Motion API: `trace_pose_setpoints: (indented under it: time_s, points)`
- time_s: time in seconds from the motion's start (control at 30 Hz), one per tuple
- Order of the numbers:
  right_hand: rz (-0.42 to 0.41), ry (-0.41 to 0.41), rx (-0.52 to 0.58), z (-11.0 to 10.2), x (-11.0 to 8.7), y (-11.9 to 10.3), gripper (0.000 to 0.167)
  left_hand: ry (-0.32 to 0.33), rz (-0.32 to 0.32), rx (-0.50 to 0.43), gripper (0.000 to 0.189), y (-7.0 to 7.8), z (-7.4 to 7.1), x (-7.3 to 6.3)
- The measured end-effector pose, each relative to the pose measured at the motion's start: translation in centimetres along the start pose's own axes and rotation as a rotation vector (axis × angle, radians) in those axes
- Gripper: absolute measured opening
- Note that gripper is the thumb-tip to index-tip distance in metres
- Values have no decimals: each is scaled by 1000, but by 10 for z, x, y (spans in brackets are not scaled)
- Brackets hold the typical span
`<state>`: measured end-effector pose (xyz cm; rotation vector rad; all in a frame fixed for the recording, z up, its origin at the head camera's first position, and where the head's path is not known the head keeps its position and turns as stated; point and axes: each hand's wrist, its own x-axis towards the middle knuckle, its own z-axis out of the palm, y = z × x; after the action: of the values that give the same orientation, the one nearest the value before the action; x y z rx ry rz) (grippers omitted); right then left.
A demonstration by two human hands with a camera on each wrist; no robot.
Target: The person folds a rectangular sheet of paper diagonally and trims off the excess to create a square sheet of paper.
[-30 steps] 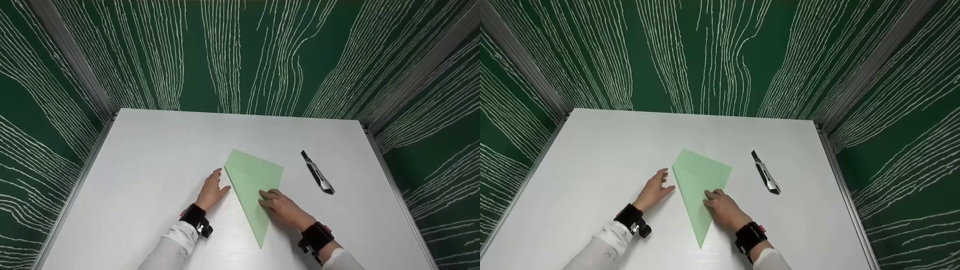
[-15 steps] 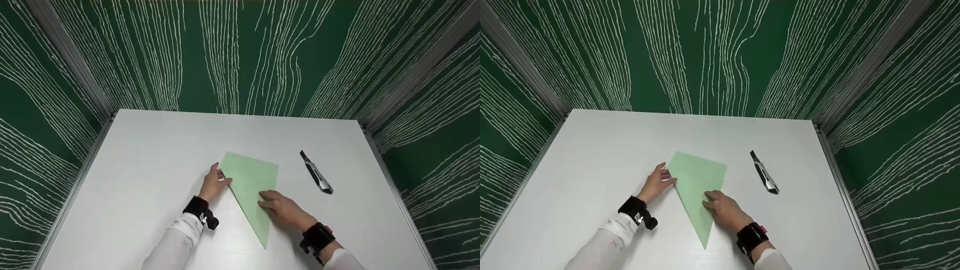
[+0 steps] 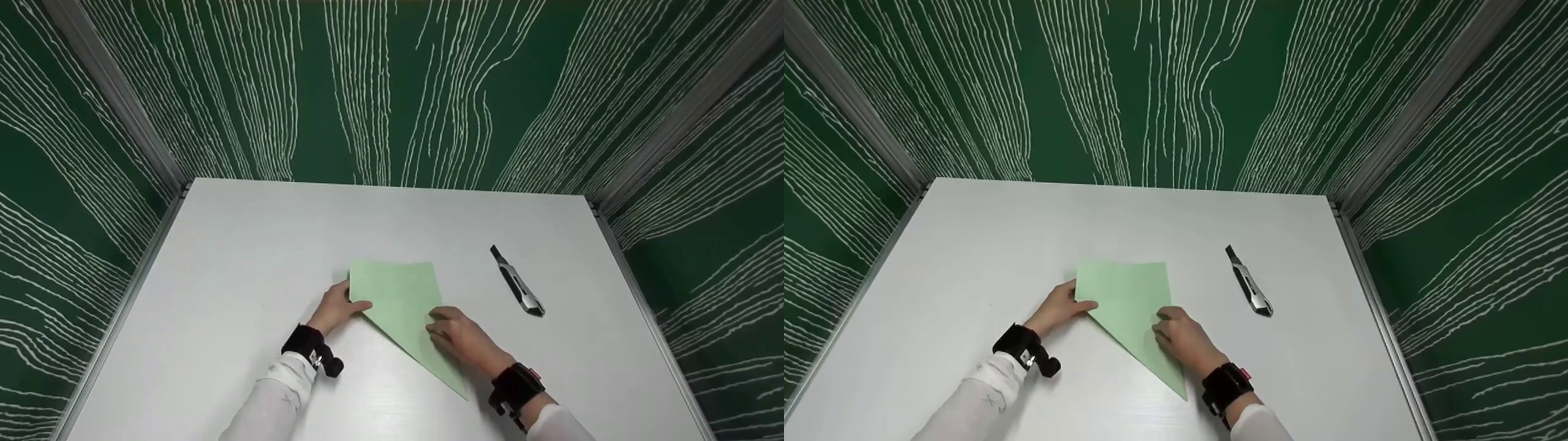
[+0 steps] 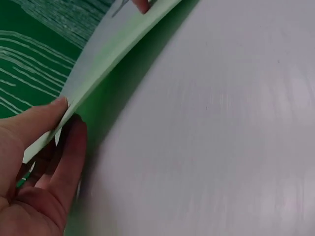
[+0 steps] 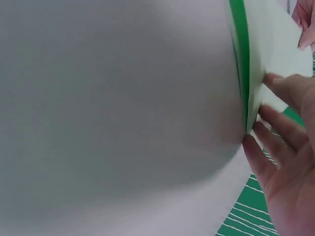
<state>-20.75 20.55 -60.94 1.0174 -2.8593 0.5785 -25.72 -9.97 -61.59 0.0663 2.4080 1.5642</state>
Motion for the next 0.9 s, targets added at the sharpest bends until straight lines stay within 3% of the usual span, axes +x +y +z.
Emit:
trace_pose_setpoints:
  time_s: [0.13, 0.27, 0.47, 0.57, 0.7, 0.9]
  points:
    - [62, 92, -28, 8, 3, -1, 24, -65, -50, -142, 53, -4, 1, -1]
    - [165, 140, -13, 11, 5, 1, 39, -59, -98, -255, 46, -5, 3, -2]
    - [429, 134, 188, 9, 11, 7, 85, -18, -89, -283, 31, -3, 5, -3]
    - [535, 118, 299, 6, 17, 11, 95, -4, -86, -327, 28, -3, 6, -3]
    - [600, 130, 440, 2, 25, 15, 91, 15, -91, -382, 31, -3, 8, -3]
    - [661, 208, 658, -4, 31, 17, 61, 23, -87, -414, 29, 1, 9, -3]
